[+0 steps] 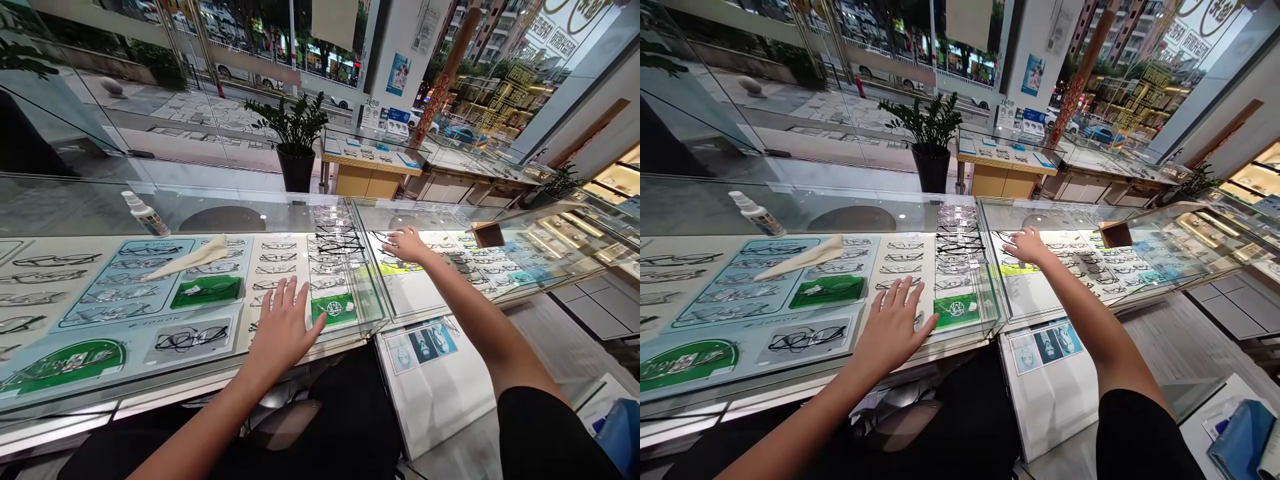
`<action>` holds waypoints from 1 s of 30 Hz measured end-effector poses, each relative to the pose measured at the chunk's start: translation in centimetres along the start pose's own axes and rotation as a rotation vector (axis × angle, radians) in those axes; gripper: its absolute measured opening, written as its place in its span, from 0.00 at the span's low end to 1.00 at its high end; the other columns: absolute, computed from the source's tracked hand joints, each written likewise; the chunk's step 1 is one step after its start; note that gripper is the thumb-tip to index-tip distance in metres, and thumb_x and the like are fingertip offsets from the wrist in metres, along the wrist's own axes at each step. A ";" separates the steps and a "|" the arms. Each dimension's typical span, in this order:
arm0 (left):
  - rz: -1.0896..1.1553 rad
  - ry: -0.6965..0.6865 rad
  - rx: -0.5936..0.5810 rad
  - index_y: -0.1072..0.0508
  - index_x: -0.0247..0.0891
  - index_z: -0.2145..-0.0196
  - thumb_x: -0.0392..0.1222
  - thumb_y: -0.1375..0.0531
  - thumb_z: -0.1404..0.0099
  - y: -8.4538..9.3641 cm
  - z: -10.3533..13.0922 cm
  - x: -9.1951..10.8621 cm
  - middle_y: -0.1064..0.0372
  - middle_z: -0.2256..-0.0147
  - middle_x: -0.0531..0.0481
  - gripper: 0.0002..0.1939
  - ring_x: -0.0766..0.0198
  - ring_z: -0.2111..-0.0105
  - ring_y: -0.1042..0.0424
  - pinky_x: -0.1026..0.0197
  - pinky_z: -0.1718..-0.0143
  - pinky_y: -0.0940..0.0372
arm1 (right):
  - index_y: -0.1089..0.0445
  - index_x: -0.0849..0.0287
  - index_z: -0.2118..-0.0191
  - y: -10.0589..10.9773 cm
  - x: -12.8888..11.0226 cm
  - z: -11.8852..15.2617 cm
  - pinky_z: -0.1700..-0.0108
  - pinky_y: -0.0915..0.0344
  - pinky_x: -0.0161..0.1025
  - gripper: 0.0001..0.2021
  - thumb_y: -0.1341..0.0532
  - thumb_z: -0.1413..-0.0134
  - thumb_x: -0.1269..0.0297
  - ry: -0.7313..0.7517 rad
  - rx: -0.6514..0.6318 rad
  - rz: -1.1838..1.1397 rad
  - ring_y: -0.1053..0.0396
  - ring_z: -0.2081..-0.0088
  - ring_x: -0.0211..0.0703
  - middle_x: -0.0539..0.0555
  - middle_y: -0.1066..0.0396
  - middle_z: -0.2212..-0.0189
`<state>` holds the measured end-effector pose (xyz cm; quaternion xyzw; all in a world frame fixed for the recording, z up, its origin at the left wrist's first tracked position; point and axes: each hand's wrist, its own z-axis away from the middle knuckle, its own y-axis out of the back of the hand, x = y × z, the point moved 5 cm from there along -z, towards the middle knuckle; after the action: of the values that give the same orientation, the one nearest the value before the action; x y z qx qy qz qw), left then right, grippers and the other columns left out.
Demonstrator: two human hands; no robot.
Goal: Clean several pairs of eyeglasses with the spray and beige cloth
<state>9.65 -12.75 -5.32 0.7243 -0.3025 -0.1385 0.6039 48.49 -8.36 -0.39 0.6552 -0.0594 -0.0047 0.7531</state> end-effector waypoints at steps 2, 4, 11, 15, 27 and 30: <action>-0.004 -0.002 0.003 0.35 0.30 0.27 0.64 0.50 0.25 0.1 0.0 0.1 0.46 0.25 0.29 0.42 0.35 0.23 0.49 0.32 0.25 0.52 | 0.22 0.59 0.38 0.0 -0.2 -0.4 0.23 0.61 0.66 0.38 0.58 0.24 0.38 -0.010 -0.002 0.011 0.45 0.25 0.67 0.62 0.31 0.30; -0.006 -0.005 0.006 0.35 0.30 0.27 0.64 0.50 0.24 0.2 0.1 0.1 0.46 0.25 0.29 0.42 0.35 0.23 0.49 0.32 0.25 0.52 | 0.22 0.62 0.38 0.1 -0.3 -0.9 0.24 0.59 0.66 0.39 0.58 0.25 0.38 -0.028 0.008 0.024 0.44 0.26 0.68 0.64 0.31 0.30; 0.002 -0.006 0.017 0.34 0.30 0.27 0.64 0.50 0.25 0.2 0.1 0.0 0.45 0.25 0.30 0.41 0.36 0.23 0.47 0.34 0.25 0.51 | 0.38 0.67 0.25 2.6 0.0 -0.3 0.23 0.60 0.65 0.43 0.57 0.27 0.36 -0.137 0.132 0.046 0.57 0.22 0.72 0.66 0.47 0.22; 0.013 -0.012 0.002 0.35 0.30 0.26 0.65 0.51 0.24 0.1 0.2 -0.2 0.47 0.24 0.30 0.42 0.36 0.23 0.48 0.34 0.24 0.51 | 0.42 0.65 0.23 5.0 -1.0 4.1 0.23 0.59 0.66 0.42 0.57 0.26 0.37 -0.067 0.254 0.064 0.58 0.21 0.71 0.65 0.47 0.22; 0.006 -0.053 -0.056 0.39 0.27 0.25 0.66 0.56 0.23 -0.2 0.2 -0.3 0.51 0.23 0.28 0.45 0.34 0.22 0.53 0.32 0.24 0.53 | 0.34 0.39 0.26 3.3 -2.4 31.4 0.22 0.50 0.64 0.35 0.42 0.33 0.32 -0.044 -0.238 -0.344 0.54 0.21 0.66 0.52 0.38 0.25; 0.016 -0.048 -0.068 0.39 0.27 0.25 0.66 0.57 0.24 -0.2 0.2 -0.3 0.52 0.23 0.28 0.45 0.33 0.22 0.53 0.31 0.24 0.54 | 0.30 0.46 0.28 -1.3 -1.6 33.6 0.22 0.50 0.65 0.37 0.43 0.33 0.31 -0.111 -0.401 -0.409 0.53 0.21 0.68 0.56 0.36 0.26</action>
<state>9.32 -12.72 -5.60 0.6972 -0.3181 -0.1613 0.6218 43.80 -41.54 2.66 0.4905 0.0347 -0.2040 0.8465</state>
